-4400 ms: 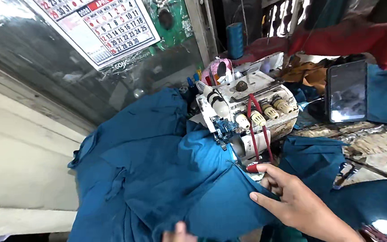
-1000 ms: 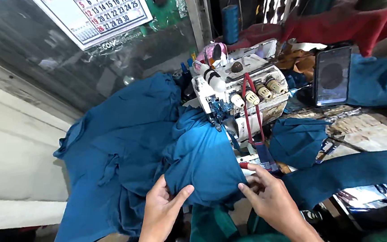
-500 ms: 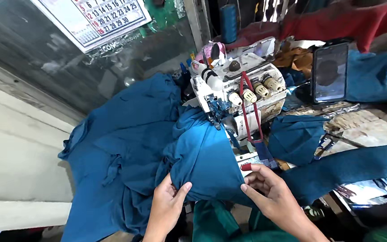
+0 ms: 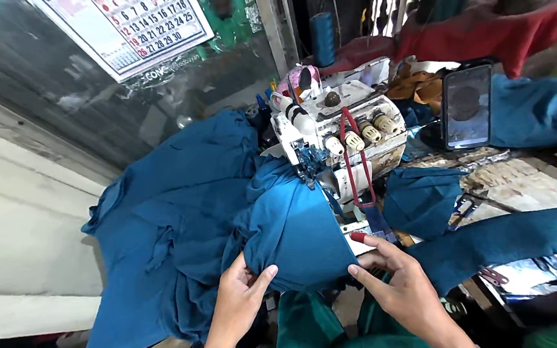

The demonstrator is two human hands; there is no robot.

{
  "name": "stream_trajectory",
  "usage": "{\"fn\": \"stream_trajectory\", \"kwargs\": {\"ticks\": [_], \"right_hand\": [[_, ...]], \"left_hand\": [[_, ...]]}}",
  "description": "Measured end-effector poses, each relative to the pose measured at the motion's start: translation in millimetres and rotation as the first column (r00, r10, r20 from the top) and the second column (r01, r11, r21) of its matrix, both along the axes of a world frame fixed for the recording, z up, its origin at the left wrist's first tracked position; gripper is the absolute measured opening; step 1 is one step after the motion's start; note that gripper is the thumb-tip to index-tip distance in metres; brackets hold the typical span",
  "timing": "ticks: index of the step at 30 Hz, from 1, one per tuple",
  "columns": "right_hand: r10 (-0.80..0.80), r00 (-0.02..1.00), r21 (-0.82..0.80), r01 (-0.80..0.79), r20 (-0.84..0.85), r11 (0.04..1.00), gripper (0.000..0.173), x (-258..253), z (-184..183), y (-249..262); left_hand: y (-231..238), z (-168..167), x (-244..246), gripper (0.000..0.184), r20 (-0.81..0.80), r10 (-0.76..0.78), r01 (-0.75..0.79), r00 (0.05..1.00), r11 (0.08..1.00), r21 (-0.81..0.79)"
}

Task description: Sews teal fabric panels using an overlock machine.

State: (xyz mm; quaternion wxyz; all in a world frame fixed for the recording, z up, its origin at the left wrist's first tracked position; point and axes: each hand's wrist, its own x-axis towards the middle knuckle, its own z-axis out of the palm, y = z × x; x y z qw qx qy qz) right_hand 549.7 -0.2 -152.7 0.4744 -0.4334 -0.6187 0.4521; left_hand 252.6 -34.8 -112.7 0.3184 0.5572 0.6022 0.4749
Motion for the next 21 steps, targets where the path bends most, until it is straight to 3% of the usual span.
{"fn": "stream_trajectory", "kwargs": {"ticks": [3,4,6,10,13,18,21], "right_hand": [[0.026,1.000,0.004,-0.026,-0.012,1.000,0.053,-1,3,1],[0.051,0.998,-0.023,-0.051,-0.031,0.998,0.054,-2,3,4],[0.112,0.988,-0.101,-0.123,-0.108,0.987,0.053,-2,6,8],[0.281,0.919,-0.264,-0.354,-0.277,0.897,0.035,18,30,10],[0.234,0.941,-0.229,-0.291,-0.246,0.929,0.013,18,24,21],[0.112,0.978,-0.053,-0.123,-0.174,0.991,0.017,-13,31,60],[0.102,0.975,-0.135,-0.131,-0.198,0.982,0.022,-30,38,74]], "left_hand": [[0,8,9,0.034,0.177,0.014,-0.022,0.984,0.999,0.039],[1,9,18,0.037,0.263,0.044,-0.051,0.964,0.999,0.018],[6,2,39,0.047,0.279,0.096,-0.078,0.955,0.994,-0.074],[11,5,43,0.055,0.187,0.090,-0.089,0.978,0.996,-0.017],[20,18,34,0.054,0.046,0.073,-0.074,0.996,0.997,0.026],[60,58,14,0.064,-0.262,0.130,-0.133,0.956,0.991,0.006],[84,68,-13,0.071,-0.424,0.068,-0.095,0.903,0.995,-0.043]]}}
